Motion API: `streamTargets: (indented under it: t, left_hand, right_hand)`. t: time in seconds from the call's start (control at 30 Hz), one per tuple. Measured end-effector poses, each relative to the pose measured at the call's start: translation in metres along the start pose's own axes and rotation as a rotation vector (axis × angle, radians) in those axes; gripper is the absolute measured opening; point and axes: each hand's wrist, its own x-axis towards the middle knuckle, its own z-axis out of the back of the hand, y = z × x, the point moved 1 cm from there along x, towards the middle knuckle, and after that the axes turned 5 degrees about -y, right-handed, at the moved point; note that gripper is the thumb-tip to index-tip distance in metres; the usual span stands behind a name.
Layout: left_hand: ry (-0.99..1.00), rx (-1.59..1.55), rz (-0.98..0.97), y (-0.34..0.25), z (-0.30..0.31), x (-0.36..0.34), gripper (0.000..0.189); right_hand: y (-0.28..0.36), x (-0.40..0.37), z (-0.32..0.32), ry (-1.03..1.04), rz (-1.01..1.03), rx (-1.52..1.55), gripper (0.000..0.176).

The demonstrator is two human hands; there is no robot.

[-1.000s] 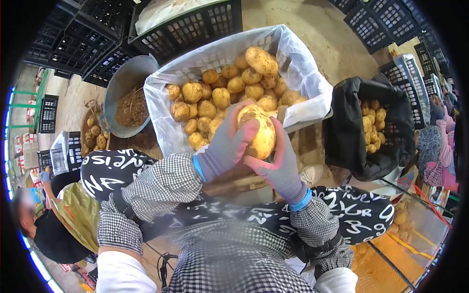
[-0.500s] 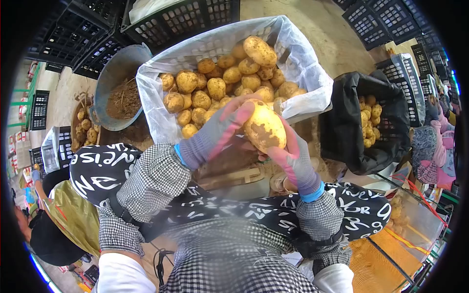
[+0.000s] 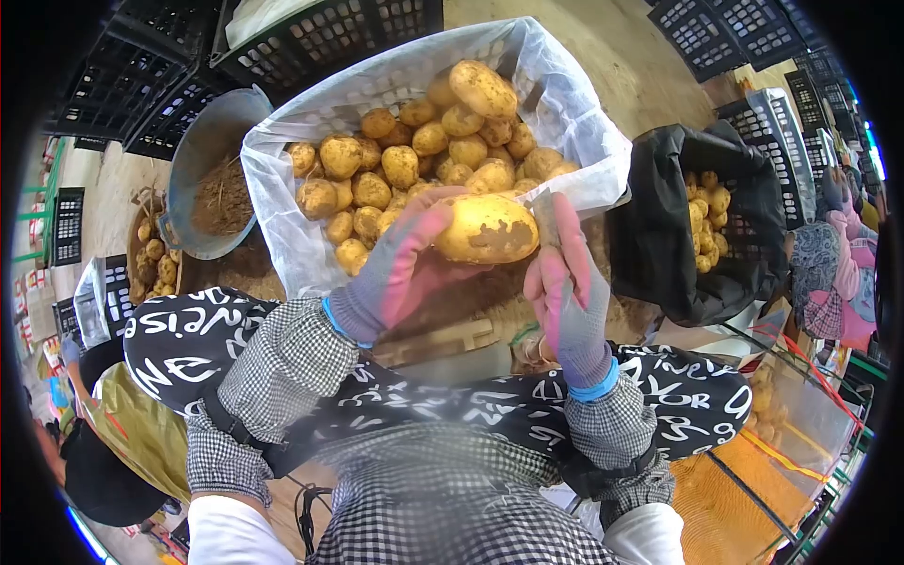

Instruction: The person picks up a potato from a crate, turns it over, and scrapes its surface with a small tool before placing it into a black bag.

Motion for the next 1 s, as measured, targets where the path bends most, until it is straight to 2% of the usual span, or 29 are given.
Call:
streamTargets:
  t: [0.13,0.27,0.4,0.5,0.57,0.7,0.77,0.9,1.0]
  left_hand:
    - [-0.02,0.023,-0.005,0.003,-0.002,0.001,0.047]
    - [-0.075,0.08,-0.008,0.01,-0.002,0.001,0.053]
    - [-0.135,0.062,0.032,0.017,-0.002,0.001,0.051]
    - [-0.13,-0.016,0.078,0.023,0.0,0.003,0.051]
    - [-0.138,-0.051,0.09,0.027,0.002,0.003,0.051]
    - [-0.156,-0.114,0.07,0.032,0.002,0.003,0.051]
    - [-0.139,-0.168,0.091,0.034,0.005,0.004,0.05]
    - [-0.149,-0.176,0.11,0.033,0.006,0.005,0.05]
    - [-0.223,-0.065,0.056,0.033,0.005,0.003,0.048]
  right_hand:
    - [-0.006,-0.002,0.003,-0.001,-0.052,0.051,0.059]
    - [-0.009,-0.005,-0.001,-0.01,-0.064,0.079,0.06]
    - [-0.002,-0.011,-0.015,0.109,-0.132,-0.109,0.061]
    - [-0.007,-0.004,-0.009,0.006,-0.033,-0.171,0.057]
    - [-0.006,-0.001,-0.008,-0.043,-0.036,-0.17,0.054]
    - [-0.005,-0.003,-0.013,0.039,-0.048,-0.24,0.048]
    - [-0.008,-0.003,-0.012,0.015,-0.031,-0.251,0.046]
    - [-0.008,0.008,-0.003,-0.104,-0.097,-0.068,0.045]
    - [-0.011,0.004,-0.002,0.025,-0.123,-0.106,0.044]
